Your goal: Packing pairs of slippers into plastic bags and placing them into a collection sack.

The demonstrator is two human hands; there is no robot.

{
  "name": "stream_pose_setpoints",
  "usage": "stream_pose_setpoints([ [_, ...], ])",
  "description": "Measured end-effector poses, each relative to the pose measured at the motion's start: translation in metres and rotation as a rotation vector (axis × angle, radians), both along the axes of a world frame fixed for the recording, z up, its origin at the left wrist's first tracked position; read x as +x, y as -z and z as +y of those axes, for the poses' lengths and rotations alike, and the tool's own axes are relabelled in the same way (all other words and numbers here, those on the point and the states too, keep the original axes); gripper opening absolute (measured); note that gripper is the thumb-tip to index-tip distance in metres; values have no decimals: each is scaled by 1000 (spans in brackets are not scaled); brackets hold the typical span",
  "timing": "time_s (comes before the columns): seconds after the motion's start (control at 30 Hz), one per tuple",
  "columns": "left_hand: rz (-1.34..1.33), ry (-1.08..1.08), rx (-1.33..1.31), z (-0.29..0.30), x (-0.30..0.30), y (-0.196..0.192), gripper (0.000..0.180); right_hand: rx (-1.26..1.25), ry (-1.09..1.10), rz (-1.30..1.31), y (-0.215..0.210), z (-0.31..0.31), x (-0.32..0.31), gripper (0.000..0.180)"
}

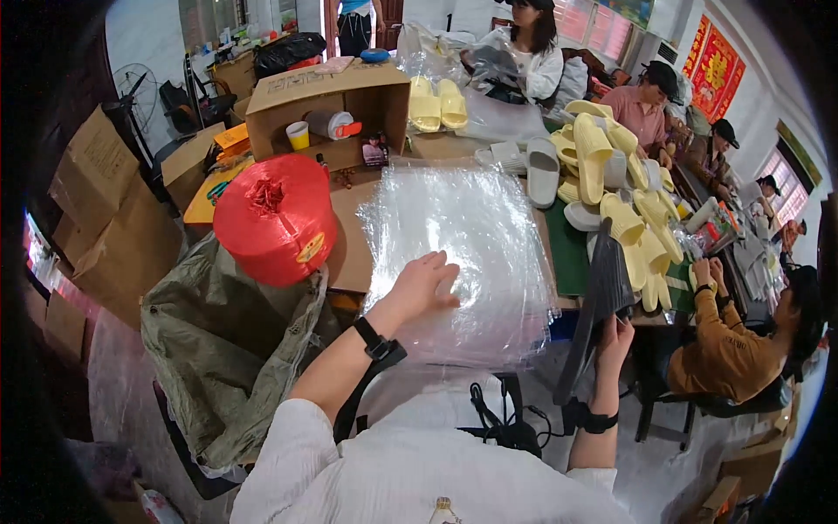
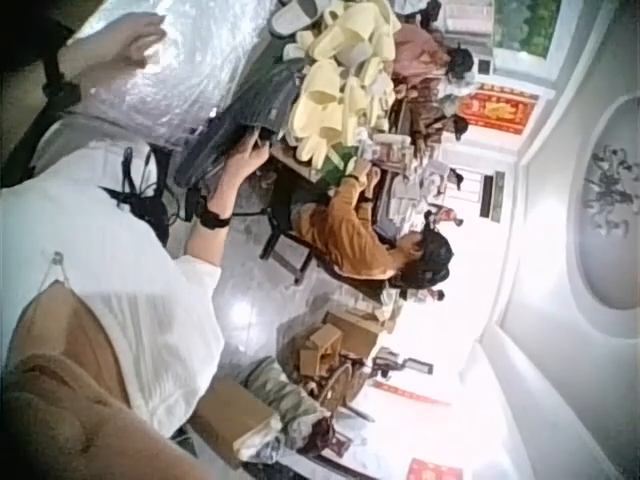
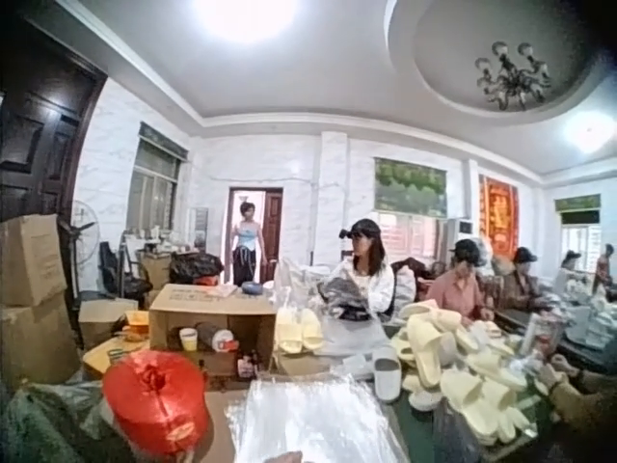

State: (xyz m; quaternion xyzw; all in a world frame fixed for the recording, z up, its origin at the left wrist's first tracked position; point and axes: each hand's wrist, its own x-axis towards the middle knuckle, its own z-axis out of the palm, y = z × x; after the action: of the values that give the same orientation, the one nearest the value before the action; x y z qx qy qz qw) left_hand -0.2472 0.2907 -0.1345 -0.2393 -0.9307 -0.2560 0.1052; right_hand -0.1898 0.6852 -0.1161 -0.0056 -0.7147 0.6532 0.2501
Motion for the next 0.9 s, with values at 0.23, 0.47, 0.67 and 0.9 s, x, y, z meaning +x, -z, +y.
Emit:
stream_pose_setpoints([
  [0.23, 58, -15, -46, 7, 19, 3, 29, -19, 48, 1, 14, 5, 34, 18],
  [0.47, 213, -37, 68, 11, 24, 13, 32, 139, -66, 8, -6, -18, 47, 23],
  [0.67, 59, -50, -152, 18, 30, -6, 34, 251, -86, 41, 6, -40, 43, 16],
  [0.9, 101, -161, 62, 22, 24, 4, 17, 498, -214, -15, -13, -81, 48, 23],
])
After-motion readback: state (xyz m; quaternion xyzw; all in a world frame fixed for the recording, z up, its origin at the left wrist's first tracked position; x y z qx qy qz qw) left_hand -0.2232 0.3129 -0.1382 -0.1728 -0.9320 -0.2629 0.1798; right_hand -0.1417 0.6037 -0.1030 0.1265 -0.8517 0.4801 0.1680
